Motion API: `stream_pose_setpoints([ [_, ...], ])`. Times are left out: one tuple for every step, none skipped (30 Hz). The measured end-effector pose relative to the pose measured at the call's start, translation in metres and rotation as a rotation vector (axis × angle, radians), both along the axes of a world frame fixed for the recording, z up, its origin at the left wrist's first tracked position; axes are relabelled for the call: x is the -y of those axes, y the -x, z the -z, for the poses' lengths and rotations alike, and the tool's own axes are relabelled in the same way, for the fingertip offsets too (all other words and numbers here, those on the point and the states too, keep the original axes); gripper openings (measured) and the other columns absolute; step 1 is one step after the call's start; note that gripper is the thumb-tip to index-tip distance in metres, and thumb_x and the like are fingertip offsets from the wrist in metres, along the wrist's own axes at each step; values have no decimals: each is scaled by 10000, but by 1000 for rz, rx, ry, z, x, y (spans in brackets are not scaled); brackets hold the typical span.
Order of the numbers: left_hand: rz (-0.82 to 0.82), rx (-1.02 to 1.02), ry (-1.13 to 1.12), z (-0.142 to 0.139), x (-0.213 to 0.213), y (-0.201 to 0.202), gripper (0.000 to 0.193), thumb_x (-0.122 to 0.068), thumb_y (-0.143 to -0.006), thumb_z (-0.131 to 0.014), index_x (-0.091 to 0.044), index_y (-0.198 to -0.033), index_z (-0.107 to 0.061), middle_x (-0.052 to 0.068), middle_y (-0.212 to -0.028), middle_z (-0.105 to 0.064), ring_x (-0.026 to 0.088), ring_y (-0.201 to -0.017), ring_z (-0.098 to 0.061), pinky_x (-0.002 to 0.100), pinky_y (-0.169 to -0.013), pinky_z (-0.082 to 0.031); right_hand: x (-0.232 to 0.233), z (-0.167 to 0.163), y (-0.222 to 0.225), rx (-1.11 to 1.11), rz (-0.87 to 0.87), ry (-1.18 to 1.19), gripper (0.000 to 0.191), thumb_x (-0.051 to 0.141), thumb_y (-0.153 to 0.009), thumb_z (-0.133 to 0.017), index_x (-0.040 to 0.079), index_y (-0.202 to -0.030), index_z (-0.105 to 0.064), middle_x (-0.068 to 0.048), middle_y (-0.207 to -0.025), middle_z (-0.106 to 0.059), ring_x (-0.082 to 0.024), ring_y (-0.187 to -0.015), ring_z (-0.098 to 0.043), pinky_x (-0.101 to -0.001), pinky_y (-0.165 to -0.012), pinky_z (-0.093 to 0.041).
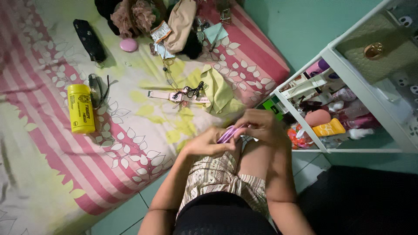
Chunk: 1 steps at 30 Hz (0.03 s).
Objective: The person sits on the floor beside a bed and wipes a pencil case, a wallet, and a cloth with a yellow cleaning cloth, then handles a charging cable, a watch, and a hair clip, arranging small accessories on the bed.
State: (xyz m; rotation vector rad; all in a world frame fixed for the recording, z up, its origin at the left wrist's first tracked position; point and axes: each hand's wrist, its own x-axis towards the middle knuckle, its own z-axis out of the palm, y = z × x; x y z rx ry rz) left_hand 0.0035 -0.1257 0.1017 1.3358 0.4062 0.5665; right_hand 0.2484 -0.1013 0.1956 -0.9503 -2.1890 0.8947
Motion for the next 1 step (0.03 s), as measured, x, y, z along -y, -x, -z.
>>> stream_pose_setpoints([
  [4,0,68,-13,0,1,265,-259,-1057,-662,2,-1010,-656,-8,-661,-554,66,-526,-478,276,-459,-364,-1,4,2,-56,24,3,177,206,-797,-838,90,-909,-765,-59,-800,-724,-182,-680,-658,-335,-605,-482],
])
